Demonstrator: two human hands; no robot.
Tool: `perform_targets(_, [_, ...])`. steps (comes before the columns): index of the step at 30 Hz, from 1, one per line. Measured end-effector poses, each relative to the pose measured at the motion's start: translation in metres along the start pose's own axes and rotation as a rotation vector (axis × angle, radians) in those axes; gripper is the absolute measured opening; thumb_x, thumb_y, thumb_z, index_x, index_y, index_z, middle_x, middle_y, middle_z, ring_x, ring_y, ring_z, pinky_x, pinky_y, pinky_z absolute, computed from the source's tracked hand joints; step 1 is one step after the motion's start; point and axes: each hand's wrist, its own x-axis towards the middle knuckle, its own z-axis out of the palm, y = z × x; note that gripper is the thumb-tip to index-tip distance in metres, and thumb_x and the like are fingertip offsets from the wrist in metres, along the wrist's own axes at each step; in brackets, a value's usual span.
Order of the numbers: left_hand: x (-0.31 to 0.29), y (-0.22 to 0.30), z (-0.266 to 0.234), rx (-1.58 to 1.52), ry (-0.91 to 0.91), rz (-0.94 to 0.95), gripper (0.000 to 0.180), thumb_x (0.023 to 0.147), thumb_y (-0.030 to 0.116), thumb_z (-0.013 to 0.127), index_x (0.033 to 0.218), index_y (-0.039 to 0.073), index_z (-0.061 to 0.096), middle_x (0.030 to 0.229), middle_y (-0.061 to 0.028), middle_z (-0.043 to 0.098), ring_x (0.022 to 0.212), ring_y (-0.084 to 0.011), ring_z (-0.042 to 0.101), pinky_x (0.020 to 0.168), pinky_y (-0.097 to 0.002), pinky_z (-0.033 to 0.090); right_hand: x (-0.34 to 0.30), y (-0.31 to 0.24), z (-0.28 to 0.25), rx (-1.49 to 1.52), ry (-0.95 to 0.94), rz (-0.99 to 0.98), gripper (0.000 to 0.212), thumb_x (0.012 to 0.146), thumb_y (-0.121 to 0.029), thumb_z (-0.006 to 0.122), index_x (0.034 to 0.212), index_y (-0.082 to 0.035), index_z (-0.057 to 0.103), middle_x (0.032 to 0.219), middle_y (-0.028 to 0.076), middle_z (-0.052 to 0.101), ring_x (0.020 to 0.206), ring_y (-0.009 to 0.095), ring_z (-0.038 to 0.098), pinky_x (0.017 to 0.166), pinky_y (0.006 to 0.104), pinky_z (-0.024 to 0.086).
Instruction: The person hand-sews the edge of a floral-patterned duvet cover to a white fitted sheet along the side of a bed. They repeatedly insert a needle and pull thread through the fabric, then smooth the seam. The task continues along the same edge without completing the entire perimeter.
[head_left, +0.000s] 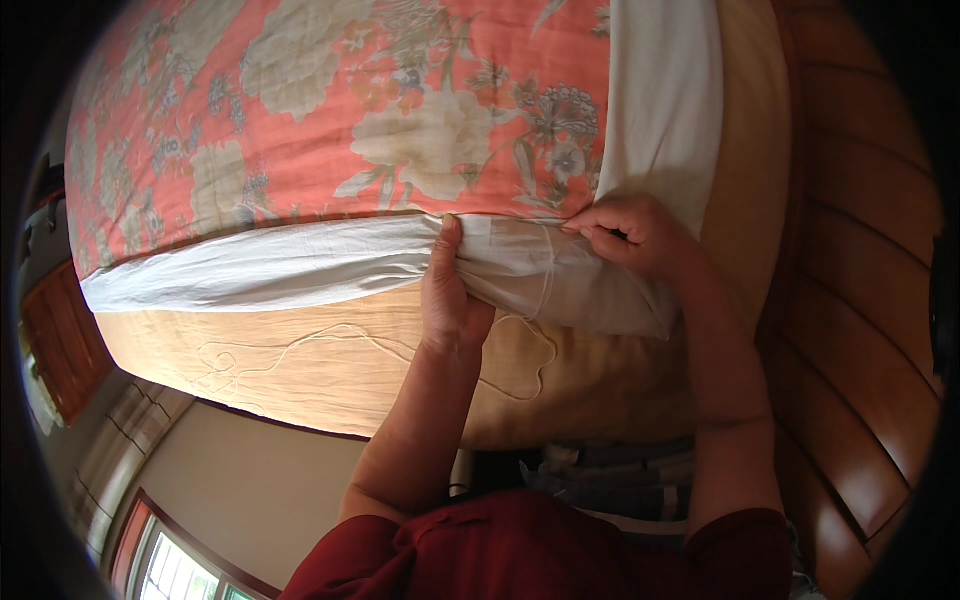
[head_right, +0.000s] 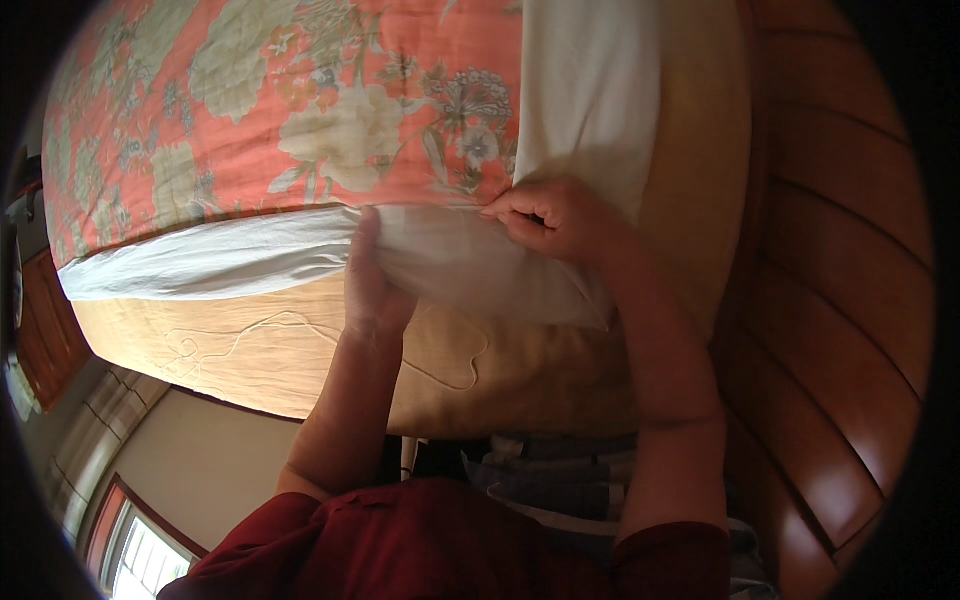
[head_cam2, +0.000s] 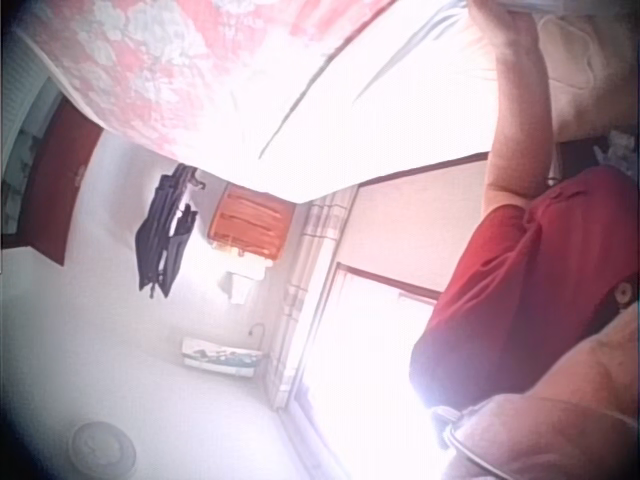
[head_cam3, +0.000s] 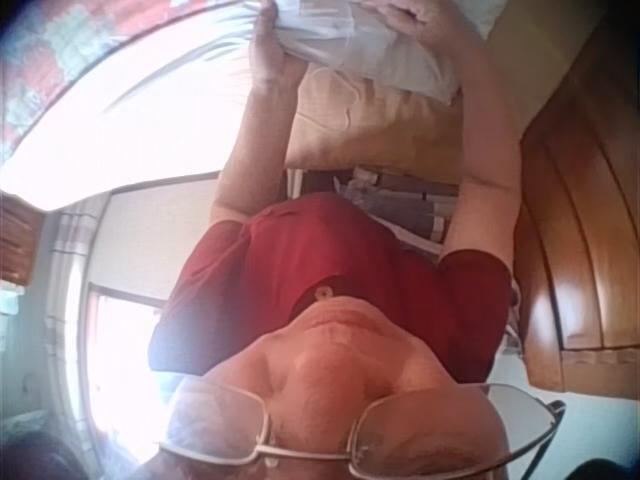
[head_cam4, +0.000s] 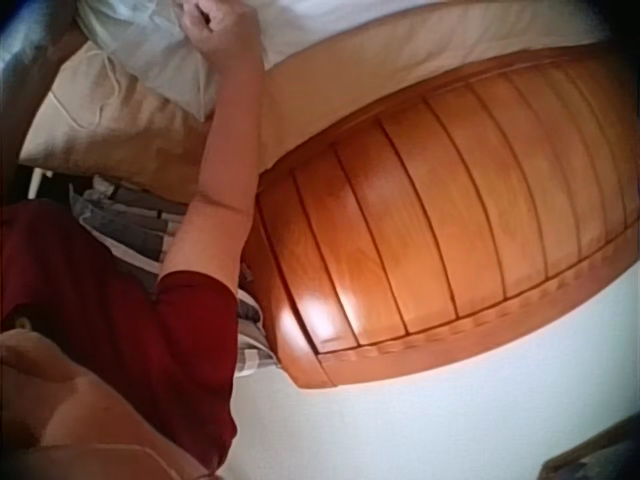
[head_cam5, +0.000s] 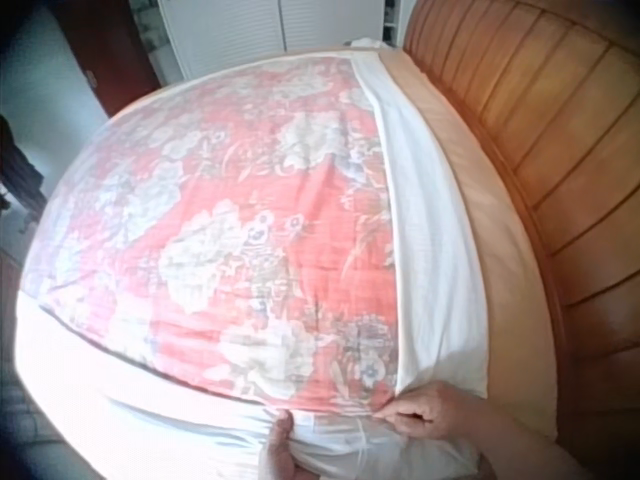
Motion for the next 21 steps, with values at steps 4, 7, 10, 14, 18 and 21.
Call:
perform_targets(4, [0.000,-0.001,-0.001,-0.014,-0.022,0.008,0.041,0.090,0.028,0.056,0.120,0.002,0.047,0.117,-0.0100,0.054,0.109,-0.0219,0.051,0.096,-0.0376,0.040,0.001,-0.001,0.000,-0.001,-0.010,0.002,0.021,0.080,0.000,0.053,0.097,-0.002,0.065,0.093,0.008,0.067,0.080,0.016,0.064,0.072,0.0266,0.049])
perform_targets(7, [0.000,-0.002,-0.002,-0.010,-0.014,0.012,0.038,0.090,0.029,0.056,0.116,0.002,0.050,0.112,-0.0093,0.056,0.104,-0.0209,0.053,0.093,-0.0368,0.042,0.004,-0.004,0.004,-0.066,0.027,-0.073,0.019,0.082,-0.002,0.053,0.098,-0.003,0.065,0.091,0.007,0.067,0.078,0.017,0.063,0.070,0.0271,0.049])
perform_targets(10, [0.000,-0.003,-0.005,-0.005,-0.016,0.004,0.035,0.091,0.029,0.055,0.113,0.002,0.052,0.108,-0.0082,0.058,0.099,-0.0196,0.055,0.089,-0.0359,0.044,0.007,-0.004,0.009,-0.110,0.054,-0.094,0.017,0.084,-0.005,0.054,0.098,-0.004,0.063,0.089,0.007,0.066,0.075,0.018,0.063,0.068,0.0279,0.048])
perform_targets(14, [-0.003,-0.004,0.004,0.018,-0.016,0.022,0.033,0.092,0.029,0.053,0.111,0.002,0.053,0.105,-0.0075,0.059,0.096,-0.0188,0.056,0.086,-0.0353,0.046,0.009,-0.008,0.017,-0.145,0.113,-0.080,0.013,0.086,-0.009,0.055,0.097,-0.005,0.062,0.087,0.008,0.065,0.074,0.019,0.063,0.066,0.0287,0.048])
perform_targets(18, [-0.001,-0.005,0.003,0.042,0.022,0.013,0.034,0.093,0.031,0.048,0.112,0.002,0.053,0.105,-0.0080,0.059,0.097,-0.0200,0.056,0.087,-0.0358,0.045,0.009,-0.005,0.020,-0.170,0.145,-0.089,0.012,0.087,-0.010,0.055,0.095,-0.004,0.062,0.086,0.009,0.065,0.073,0.020,0.062,0.065,0.0296,0.048])
perform_targets(21, [0.000,-0.005,0.002,0.063,0.042,0.024,0.039,0.096,0.036,0.039,0.111,0.003,0.053,0.103,-0.0086,0.060,0.095,-0.0213,0.057,0.084,-0.0365,0.046,0.006,0.000,0.017,-0.129,0.128,-0.114,0.012,0.087,-0.009,0.054,0.095,-0.004,0.062,0.084,0.009,0.065,0.072,0.020,0.062,0.064,0.0298,0.048])
